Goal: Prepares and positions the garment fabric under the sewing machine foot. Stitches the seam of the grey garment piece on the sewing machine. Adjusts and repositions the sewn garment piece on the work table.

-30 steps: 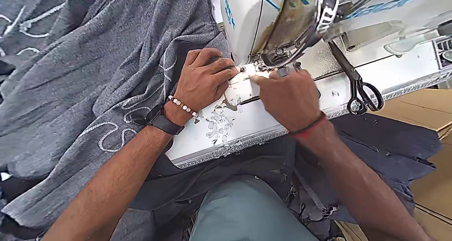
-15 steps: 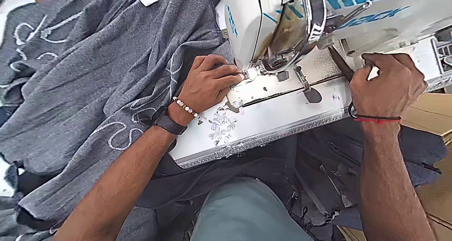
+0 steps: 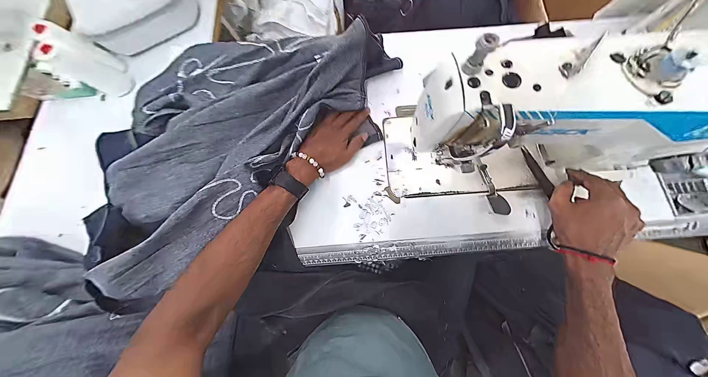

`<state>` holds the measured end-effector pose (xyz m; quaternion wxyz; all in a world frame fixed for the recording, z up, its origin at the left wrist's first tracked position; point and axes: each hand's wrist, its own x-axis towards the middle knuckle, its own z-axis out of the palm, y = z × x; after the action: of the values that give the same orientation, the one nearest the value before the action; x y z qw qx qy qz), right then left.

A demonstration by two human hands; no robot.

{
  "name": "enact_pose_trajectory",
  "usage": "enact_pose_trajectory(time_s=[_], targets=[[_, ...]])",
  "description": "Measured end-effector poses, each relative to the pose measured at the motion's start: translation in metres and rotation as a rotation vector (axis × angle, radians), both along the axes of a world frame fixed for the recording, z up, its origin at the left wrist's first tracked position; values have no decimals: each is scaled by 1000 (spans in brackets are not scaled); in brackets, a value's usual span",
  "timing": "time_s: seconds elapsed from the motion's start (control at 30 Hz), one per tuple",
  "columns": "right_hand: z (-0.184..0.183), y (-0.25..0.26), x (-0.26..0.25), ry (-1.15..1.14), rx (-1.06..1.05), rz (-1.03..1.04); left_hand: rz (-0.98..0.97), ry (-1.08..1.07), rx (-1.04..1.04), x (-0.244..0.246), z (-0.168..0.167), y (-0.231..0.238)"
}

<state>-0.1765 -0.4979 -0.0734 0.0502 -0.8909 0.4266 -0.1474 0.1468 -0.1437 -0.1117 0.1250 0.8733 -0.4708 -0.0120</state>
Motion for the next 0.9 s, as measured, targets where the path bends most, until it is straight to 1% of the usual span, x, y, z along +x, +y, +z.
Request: enact_pose_trajectory(time_s=[0.07, 0.13, 0.17, 0.23, 0.3, 0.37, 0.4, 0.43, 0.47, 0.5, 0.53, 0.57, 0.6, 0.63, 0.67, 0.7, 0.73, 0.77, 0.8, 0.83, 0.9], targets=[[4, 4, -2, -37, 31, 29, -147, -11, 85, -31, 11, 23], [9, 25, -3, -137, 14, 84, -384, 7, 118, -77, 18, 43], [9, 42, -3, -239, -32, 144, -489, 40, 112, -97, 19, 51], [1, 86, 3, -453, -102, 282, -617, 104, 131, -126, 21, 65], [-13, 130, 17, -578, 0, 398, -706, 145, 111, -148, 28, 71], [-38, 161, 31, -659, 138, 431, -757, 251, 38, -171, 44, 78], [-50, 169, 37, -689, 142, 414, -747, 331, -21, -180, 57, 84], [-58, 172, 42, -711, 106, 387, -691, 411, -104, -181, 75, 93], [-61, 174, 42, -725, 73, 377, -568, 460, -206, -176, 96, 108], [-62, 174, 42, -728, 50, 364, -375, 458, -310, -162, 116, 131], [-61, 175, 40, -725, 40, 342, -123, 392, -392, -139, 131, 163], [-60, 174, 38, -731, 40, 323, 153, 278, -403, -111, 136, 203], [-60, 173, 39, -745, 39, 313, 445, 146, -331, -80, 130, 250], [-60, 172, 39, -756, 43, 313, 703, 66, -209, -54, 118, 297], [-61, 173, 39, -763, 54, 320, 946, 112, -97, -35, 110, 331], [-61, 174, 38, -765, 62, 327, 1160, 227, -4, -26, 100, 355], [-62, 174, 39, -764, 64, 335, 1313, 362, 27, -25, 88, 374], [-61, 174, 39, -754, 66, 338, 1390, 473, 50, -26, 75, 394], [-62, 175, 40, -744, 63, 335, 1442, 584, 44, -33, 72, 400], [-62, 176, 39, -731, 62, 331, 1491, 660, 9, -47, 80, 388], [-62, 176, 39, -696, 58, 320, 1650, 743, -104, -82, 113, 328]])
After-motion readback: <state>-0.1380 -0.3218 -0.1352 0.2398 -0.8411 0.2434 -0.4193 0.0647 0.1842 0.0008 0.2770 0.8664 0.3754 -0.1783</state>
